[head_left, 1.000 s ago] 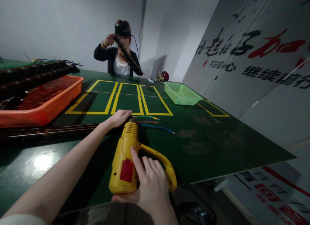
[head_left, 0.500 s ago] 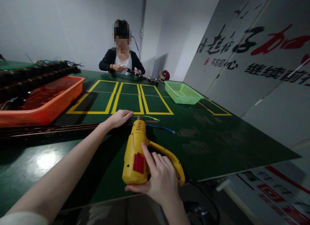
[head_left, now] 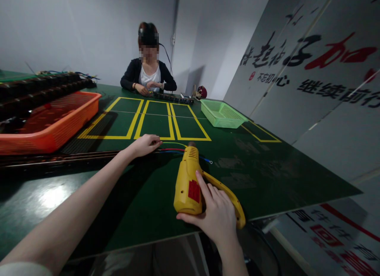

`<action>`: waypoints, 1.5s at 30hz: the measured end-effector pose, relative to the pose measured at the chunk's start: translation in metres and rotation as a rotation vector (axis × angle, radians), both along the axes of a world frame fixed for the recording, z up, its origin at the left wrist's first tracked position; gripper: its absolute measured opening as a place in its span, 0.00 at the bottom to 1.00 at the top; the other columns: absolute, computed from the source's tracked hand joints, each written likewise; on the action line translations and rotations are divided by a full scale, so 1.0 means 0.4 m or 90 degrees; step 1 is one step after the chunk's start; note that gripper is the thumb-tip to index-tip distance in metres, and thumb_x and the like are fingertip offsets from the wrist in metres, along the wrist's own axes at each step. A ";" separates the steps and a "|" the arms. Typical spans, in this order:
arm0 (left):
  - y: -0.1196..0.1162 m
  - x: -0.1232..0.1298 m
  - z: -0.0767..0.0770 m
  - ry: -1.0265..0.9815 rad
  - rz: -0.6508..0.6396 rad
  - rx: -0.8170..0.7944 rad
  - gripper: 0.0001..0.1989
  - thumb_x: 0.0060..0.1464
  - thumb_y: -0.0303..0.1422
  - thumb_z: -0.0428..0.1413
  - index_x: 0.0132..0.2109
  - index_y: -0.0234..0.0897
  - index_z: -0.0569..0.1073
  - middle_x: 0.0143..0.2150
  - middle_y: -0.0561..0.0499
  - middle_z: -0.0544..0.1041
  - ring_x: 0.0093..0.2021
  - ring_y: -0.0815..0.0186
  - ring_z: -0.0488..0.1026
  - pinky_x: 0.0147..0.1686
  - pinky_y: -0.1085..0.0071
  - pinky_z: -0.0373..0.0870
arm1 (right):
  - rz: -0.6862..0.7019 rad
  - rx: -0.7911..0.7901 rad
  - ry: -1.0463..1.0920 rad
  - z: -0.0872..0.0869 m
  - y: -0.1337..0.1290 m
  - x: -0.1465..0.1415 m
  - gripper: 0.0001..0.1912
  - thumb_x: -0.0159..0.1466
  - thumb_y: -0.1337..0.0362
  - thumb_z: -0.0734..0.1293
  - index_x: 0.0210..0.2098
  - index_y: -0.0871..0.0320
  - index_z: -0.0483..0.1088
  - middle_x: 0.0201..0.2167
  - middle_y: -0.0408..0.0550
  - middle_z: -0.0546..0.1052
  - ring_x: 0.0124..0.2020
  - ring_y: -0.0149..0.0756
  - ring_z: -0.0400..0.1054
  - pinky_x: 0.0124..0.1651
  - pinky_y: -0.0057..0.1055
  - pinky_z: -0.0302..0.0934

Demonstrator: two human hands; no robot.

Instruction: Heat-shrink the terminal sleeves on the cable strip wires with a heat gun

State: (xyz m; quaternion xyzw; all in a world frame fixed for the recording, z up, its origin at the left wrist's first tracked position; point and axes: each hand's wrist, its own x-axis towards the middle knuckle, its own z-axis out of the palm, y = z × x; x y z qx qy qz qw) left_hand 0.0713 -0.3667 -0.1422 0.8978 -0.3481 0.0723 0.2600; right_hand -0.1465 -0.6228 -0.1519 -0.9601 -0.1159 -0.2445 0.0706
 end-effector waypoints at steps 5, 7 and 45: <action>-0.004 -0.004 0.003 -0.027 0.007 0.024 0.17 0.60 0.40 0.44 0.27 0.36 0.64 0.28 0.50 0.68 0.28 0.67 0.65 0.29 0.71 0.56 | -0.003 -0.011 -0.029 0.005 0.017 -0.004 0.58 0.48 0.28 0.60 0.66 0.60 0.50 0.39 0.53 0.75 0.37 0.46 0.71 0.39 0.39 0.60; -0.006 -0.006 0.004 -0.045 0.015 0.038 0.16 0.60 0.39 0.44 0.28 0.36 0.65 0.29 0.50 0.69 0.28 0.67 0.65 0.29 0.72 0.57 | -0.004 -0.009 -0.038 0.007 0.031 -0.007 0.58 0.47 0.27 0.60 0.66 0.60 0.50 0.36 0.52 0.75 0.35 0.45 0.70 0.37 0.38 0.59; 0.599 -0.335 0.016 -0.133 0.362 0.392 0.31 0.60 0.53 0.36 0.48 0.28 0.66 0.46 0.38 0.73 0.48 0.52 0.69 0.50 0.58 0.61 | 0.416 0.130 0.069 0.034 0.188 -0.026 0.51 0.48 0.29 0.62 0.61 0.57 0.60 0.46 0.51 0.73 0.46 0.43 0.67 0.50 0.40 0.60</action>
